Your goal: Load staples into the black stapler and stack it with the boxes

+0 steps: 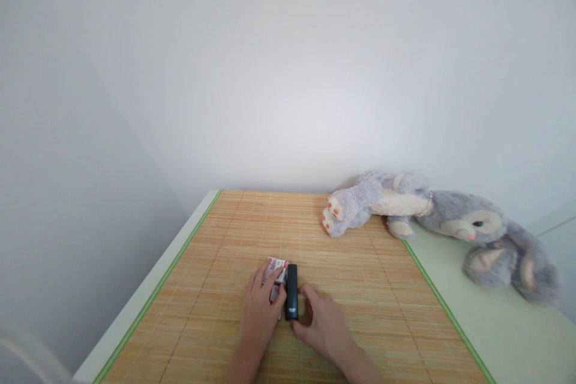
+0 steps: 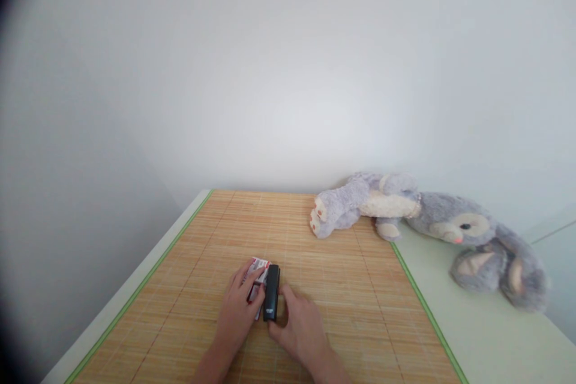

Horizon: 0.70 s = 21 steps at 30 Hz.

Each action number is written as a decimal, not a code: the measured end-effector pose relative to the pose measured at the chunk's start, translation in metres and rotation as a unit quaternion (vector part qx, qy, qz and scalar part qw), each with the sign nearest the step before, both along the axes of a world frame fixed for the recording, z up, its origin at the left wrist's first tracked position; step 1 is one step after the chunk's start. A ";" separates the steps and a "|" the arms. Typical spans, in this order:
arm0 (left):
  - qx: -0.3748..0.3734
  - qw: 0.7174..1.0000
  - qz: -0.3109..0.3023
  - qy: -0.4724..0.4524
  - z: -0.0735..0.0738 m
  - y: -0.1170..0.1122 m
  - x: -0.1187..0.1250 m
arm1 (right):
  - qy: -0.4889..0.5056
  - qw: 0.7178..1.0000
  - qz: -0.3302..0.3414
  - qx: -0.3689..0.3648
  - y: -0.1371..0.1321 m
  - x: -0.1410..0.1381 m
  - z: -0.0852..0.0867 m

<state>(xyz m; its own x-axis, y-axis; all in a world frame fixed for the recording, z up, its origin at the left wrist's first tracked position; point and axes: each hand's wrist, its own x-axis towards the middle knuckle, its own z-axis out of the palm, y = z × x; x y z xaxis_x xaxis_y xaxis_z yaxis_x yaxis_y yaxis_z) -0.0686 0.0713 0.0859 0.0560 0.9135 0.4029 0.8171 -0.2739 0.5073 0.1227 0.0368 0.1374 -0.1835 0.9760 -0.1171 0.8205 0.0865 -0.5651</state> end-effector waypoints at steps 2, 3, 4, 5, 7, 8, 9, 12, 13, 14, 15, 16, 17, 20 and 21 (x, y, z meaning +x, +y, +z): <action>0.002 1.000 0.006 0.000 -0.002 -0.001 0.002 | 0.012 1.000 -0.001 -0.006 0.000 0.003 0.001; 0.001 1.000 0.008 0.001 -0.003 -0.001 0.003 | 0.022 1.000 -0.005 -0.011 0.000 0.003 0.002; -0.002 1.000 0.008 0.003 -0.003 -0.002 0.004 | 0.035 0.999 -0.011 -0.019 0.001 0.002 0.002; -0.003 1.000 0.009 0.004 -0.003 -0.002 0.005 | 0.049 0.998 -0.019 -0.027 0.002 0.000 0.003; 0.000 1.000 0.010 0.002 -0.003 -0.003 0.006 | 0.079 0.996 -0.036 -0.036 0.003 -0.007 0.002; 0.004 1.000 0.010 -0.001 -0.003 -0.003 0.006 | 0.095 0.994 -0.047 -0.037 0.004 -0.011 0.002; 0.007 1.000 0.009 -0.005 -0.003 -0.003 0.007 | 0.108 0.992 -0.059 -0.036 0.004 -0.015 0.002; 0.010 1.000 0.012 -0.012 -0.004 -0.003 0.009 | 0.128 0.987 -0.094 -0.039 0.004 -0.023 0.001; 0.009 1.000 0.016 -0.012 -0.005 -0.003 0.010 | 0.127 0.986 -0.101 -0.043 0.003 -0.024 0.001; 0.008 1.000 0.019 -0.011 -0.005 -0.004 0.010 | 0.123 0.985 -0.108 -0.047 0.003 -0.024 0.000; 0.007 1.000 0.023 -0.009 -0.005 -0.004 0.012 | 0.119 0.985 -0.115 -0.051 0.002 -0.023 0.000; 0.008 1.000 0.028 -0.007 -0.006 -0.004 0.013 | 0.115 0.984 -0.125 -0.053 0.002 -0.023 -0.002; 0.008 0.999 0.032 -0.006 -0.005 -0.005 0.013 | 0.114 0.983 -0.134 -0.054 0.001 -0.023 -0.003; 0.007 0.999 0.030 -0.017 -0.004 -0.006 0.014 | 0.141 0.981 -0.122 -0.047 -0.001 -0.022 -0.006; 0.005 0.999 0.025 -0.026 -0.003 -0.006 0.012 | 0.156 0.981 -0.104 -0.044 -0.001 -0.022 -0.007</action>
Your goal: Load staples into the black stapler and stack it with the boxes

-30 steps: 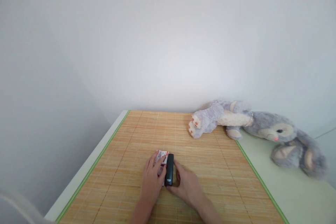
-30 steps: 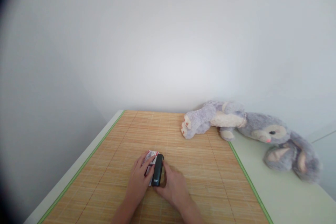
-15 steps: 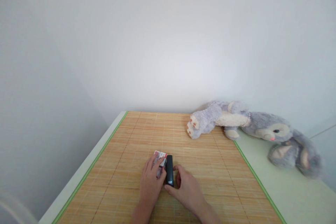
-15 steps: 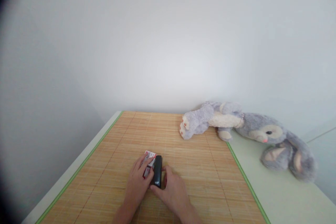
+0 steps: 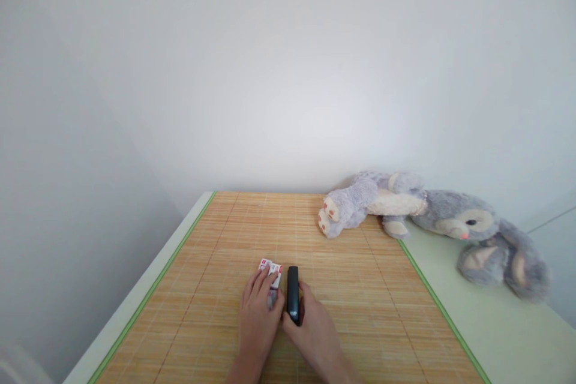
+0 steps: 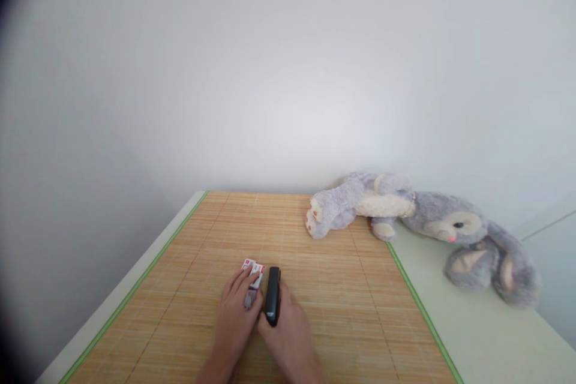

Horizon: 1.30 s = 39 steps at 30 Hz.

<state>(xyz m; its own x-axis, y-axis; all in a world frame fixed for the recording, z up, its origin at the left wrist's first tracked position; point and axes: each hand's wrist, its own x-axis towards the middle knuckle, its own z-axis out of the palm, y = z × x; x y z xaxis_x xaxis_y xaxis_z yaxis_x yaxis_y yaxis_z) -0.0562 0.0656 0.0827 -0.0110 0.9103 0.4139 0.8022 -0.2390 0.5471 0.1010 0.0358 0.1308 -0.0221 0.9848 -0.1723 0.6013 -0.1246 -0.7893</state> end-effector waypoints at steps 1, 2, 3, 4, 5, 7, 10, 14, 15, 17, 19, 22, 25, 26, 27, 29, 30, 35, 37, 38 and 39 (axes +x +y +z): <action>-0.002 1.000 -0.006 -0.011 0.001 0.000 -0.003 | 0.014 1.000 0.022 0.006 0.000 0.001 0.000; -0.006 1.000 -0.010 -0.025 0.001 0.000 -0.006 | 0.021 0.999 0.048 0.009 0.000 0.004 0.000; -0.011 0.999 -0.012 -0.038 0.000 0.000 -0.012 | 0.021 0.997 0.073 0.007 0.000 0.007 0.001; -0.019 0.999 -0.016 -0.049 0.000 0.000 -0.018 | 0.013 0.995 0.096 0.002 0.000 0.011 0.001; -0.027 0.998 -0.023 -0.056 -0.001 -0.001 -0.024 | 0.000 0.993 0.117 -0.003 0.001 0.015 0.002; -0.045 0.996 -0.051 -0.052 -0.004 -0.002 -0.038 | -0.034 0.990 0.139 -0.010 0.003 0.021 0.002; -0.070 0.992 -0.108 -0.019 -0.006 -0.005 -0.055 | -0.072 0.987 0.144 0.000 0.005 0.026 0.000; -0.086 0.987 -0.134 0.026 -0.003 -0.013 -0.066 | -0.084 0.984 0.155 0.009 0.006 0.023 -0.003; -0.087 0.987 -0.134 0.036 -0.002 -0.014 -0.067 | -0.086 0.984 0.159 0.009 0.006 0.021 -0.003; -0.085 0.987 -0.125 0.055 -0.002 -0.018 -0.066 | -0.092 0.982 0.162 0.014 0.007 0.018 -0.003; -0.082 0.989 -0.103 0.063 -0.005 -0.021 -0.065 | -0.103 0.981 0.165 0.017 0.009 0.015 -0.003; -0.071 0.993 -0.063 0.064 -0.010 -0.023 -0.064 | -0.119 0.977 0.173 0.021 0.014 0.008 -0.002; -0.059 0.995 -0.032 0.067 -0.014 -0.022 -0.068 | -0.122 0.974 0.188 0.035 0.021 0.000 0.002; -0.057 0.996 -0.024 0.070 -0.015 -0.020 -0.070 | -0.125 0.972 0.194 0.039 0.023 -0.003 0.003; -0.054 0.996 -0.016 0.072 -0.015 -0.018 -0.072 | -0.130 0.970 0.199 0.042 0.025 -0.005 0.005; -0.049 0.996 -0.004 0.079 -0.015 -0.013 -0.078 | -0.138 0.967 0.211 0.046 0.030 -0.011 0.008; -0.048 0.996 0.001 0.082 -0.015 -0.011 -0.081 | -0.140 0.965 0.216 0.049 0.032 -0.014 0.009; -0.046 0.994 0.013 0.100 -0.014 -0.001 -0.095 | -0.154 0.962 0.218 0.059 0.042 -0.028 0.005; -0.044 0.993 0.015 0.106 -0.014 0.001 -0.101 | -0.158 0.961 0.219 0.066 0.045 -0.034 0.000; -0.042 0.993 0.017 0.109 -0.015 0.002 -0.104 | -0.161 0.960 0.218 0.067 0.046 -0.037 -0.002; -0.040 0.993 0.019 0.112 -0.015 0.003 -0.108 | -0.166 0.960 0.217 0.068 0.048 -0.040 -0.003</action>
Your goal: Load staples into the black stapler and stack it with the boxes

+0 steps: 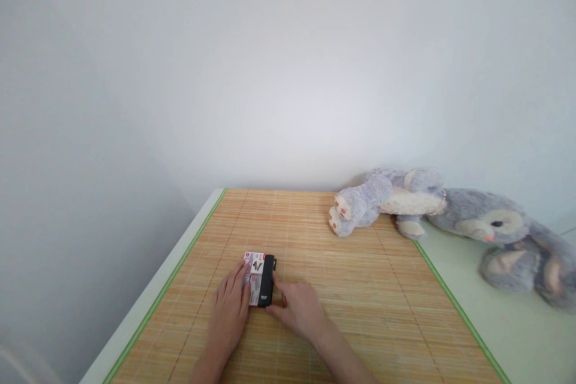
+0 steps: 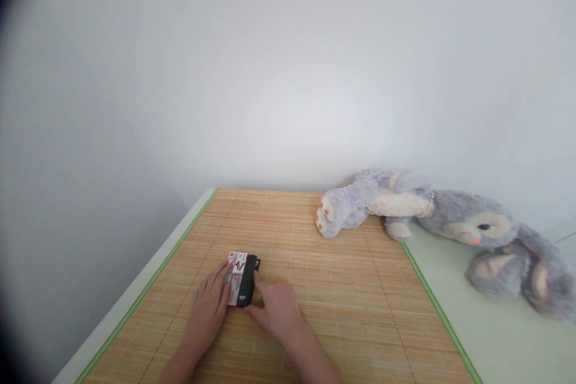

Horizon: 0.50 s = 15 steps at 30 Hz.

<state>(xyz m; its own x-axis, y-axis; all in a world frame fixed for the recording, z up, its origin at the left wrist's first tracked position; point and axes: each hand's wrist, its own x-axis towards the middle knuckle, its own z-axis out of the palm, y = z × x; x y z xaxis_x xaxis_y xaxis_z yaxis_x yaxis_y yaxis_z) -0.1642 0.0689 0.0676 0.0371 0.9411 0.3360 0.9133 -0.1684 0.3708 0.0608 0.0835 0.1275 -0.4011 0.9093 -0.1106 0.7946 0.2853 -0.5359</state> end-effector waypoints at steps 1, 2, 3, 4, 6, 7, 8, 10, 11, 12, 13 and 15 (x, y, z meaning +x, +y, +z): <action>0.003 1.000 0.004 0.002 0.000 0.001 -0.004 | -0.005 1.000 0.001 0.002 0.002 -0.004 -0.001; 0.005 1.000 0.009 0.005 0.000 0.002 -0.008 | -0.011 1.000 0.003 0.004 0.004 -0.008 -0.002; 0.007 1.000 0.013 0.007 0.000 0.004 -0.012 | -0.017 1.000 0.006 0.006 0.006 -0.012 -0.003; 0.007 1.000 0.017 0.010 0.000 0.005 -0.016 | -0.022 1.000 0.008 0.008 0.008 -0.016 -0.003; 0.001 1.000 0.021 0.013 0.002 0.010 -0.024 | -0.029 0.999 0.011 0.009 0.014 -0.024 -0.003; -0.003 1.000 0.023 0.014 0.002 0.012 -0.027 | -0.033 0.999 0.009 0.009 0.017 -0.028 -0.003; -0.009 1.000 0.026 0.014 0.003 0.014 -0.030 | -0.035 0.999 0.008 0.008 0.020 -0.032 -0.002; -0.019 0.999 0.032 0.014 0.004 0.018 -0.035 | -0.038 0.999 0.008 0.007 0.024 -0.038 -0.002; -0.021 0.999 0.034 0.014 0.004 0.020 -0.037 | -0.040 0.999 0.006 0.008 0.025 -0.040 -0.002; -0.021 0.999 0.034 0.016 0.004 0.021 -0.038 | -0.042 0.999 0.004 0.008 0.026 -0.041 -0.002; -0.019 0.999 0.034 0.017 0.003 0.022 -0.039 | -0.044 0.999 0.003 0.008 0.027 -0.042 -0.002; -0.015 0.999 0.034 0.020 0.001 0.024 -0.040 | -0.045 0.999 0.001 0.009 0.027 -0.044 -0.003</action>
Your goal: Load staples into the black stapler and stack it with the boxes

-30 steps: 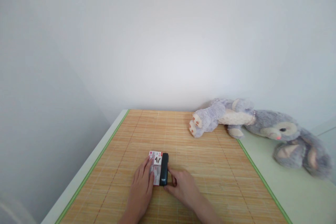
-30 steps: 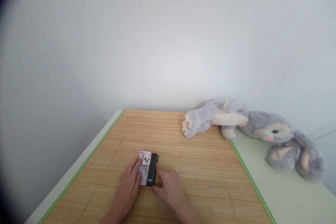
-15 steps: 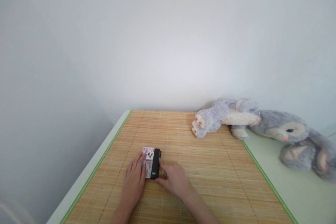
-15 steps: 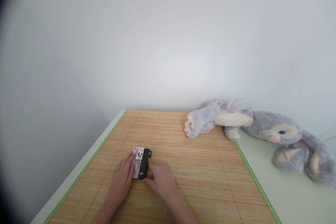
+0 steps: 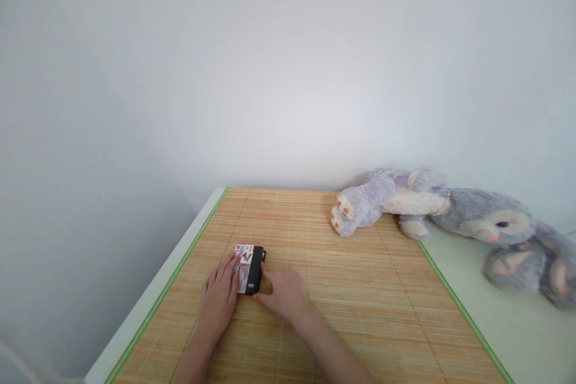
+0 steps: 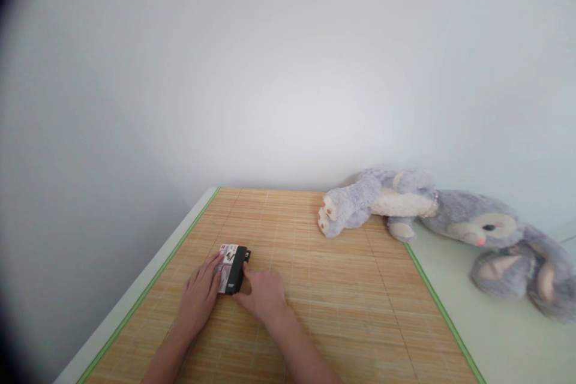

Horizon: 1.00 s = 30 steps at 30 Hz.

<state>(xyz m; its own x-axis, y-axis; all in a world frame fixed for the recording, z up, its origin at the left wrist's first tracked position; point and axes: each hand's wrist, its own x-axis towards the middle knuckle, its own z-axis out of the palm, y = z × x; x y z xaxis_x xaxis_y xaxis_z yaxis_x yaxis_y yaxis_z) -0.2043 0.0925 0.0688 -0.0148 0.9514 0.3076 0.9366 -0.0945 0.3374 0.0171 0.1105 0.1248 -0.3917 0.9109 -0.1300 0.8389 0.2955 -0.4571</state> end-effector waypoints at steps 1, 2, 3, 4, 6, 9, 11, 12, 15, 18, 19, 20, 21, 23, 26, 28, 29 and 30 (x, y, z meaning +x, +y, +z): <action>0.002 1.000 0.001 0.001 -0.001 0.001 -0.001 | 0.000 1.000 0.000 0.001 0.000 0.000 0.000; 0.002 1.000 0.002 0.002 -0.002 0.001 -0.001 | 0.000 1.000 -0.001 0.001 0.000 0.000 -0.001; 0.001 1.000 0.003 0.002 -0.002 0.002 -0.002 | 0.000 1.000 -0.001 0.003 0.001 -0.001 -0.001; 0.001 1.000 0.004 0.003 -0.002 0.002 -0.002 | 0.000 1.000 -0.002 0.004 0.001 -0.001 -0.002; 0.003 1.000 0.002 0.004 -0.002 0.004 -0.003 | 0.000 1.000 -0.004 0.008 0.001 -0.002 -0.003; 0.012 1.000 0.001 0.006 -0.001 0.005 -0.004 | -0.002 1.000 -0.009 0.015 0.001 -0.004 -0.004; 0.014 1.000 0.004 0.007 0.000 0.005 -0.003 | -0.004 1.000 -0.013 0.018 0.000 -0.004 -0.005; 0.014 1.000 0.007 0.008 0.000 0.005 -0.003 | -0.003 1.000 -0.014 0.020 0.000 -0.004 -0.006; 0.012 1.000 0.010 0.012 0.002 0.004 -0.001 | 0.002 1.000 -0.016 0.020 -0.001 -0.004 -0.007; 0.020 1.000 0.010 0.017 0.002 0.003 0.000 | 0.016 1.000 -0.022 0.011 -0.001 -0.002 -0.008; 0.026 0.999 0.010 0.017 0.002 0.003 0.000 | 0.024 0.999 -0.024 0.005 -0.001 -0.002 -0.008; 0.031 0.999 0.010 0.018 0.002 0.003 0.001 | 0.032 0.999 -0.025 0.000 -0.001 -0.002 -0.008; 0.035 0.999 0.011 0.018 0.002 0.003 0.002 | 0.038 0.999 -0.026 -0.005 0.000 -0.002 -0.008; 0.037 0.999 0.012 0.018 0.001 0.002 0.004 | 0.046 0.999 -0.025 -0.012 0.001 -0.003 -0.007; 0.034 0.999 0.008 0.011 0.001 0.003 0.004 | 0.053 0.998 -0.020 -0.015 0.001 0.000 -0.004; 0.038 0.999 -0.001 -0.006 0.004 0.005 0.001 | 0.076 0.997 0.004 -0.028 -0.001 0.008 0.000; 0.045 0.999 -0.003 -0.020 0.007 0.005 -0.001 | 0.100 0.994 0.018 -0.042 -0.003 0.015 0.001; 0.058 0.998 -0.001 -0.037 0.010 0.004 -0.002 | 0.131 0.989 0.026 -0.056 -0.006 0.024 0.002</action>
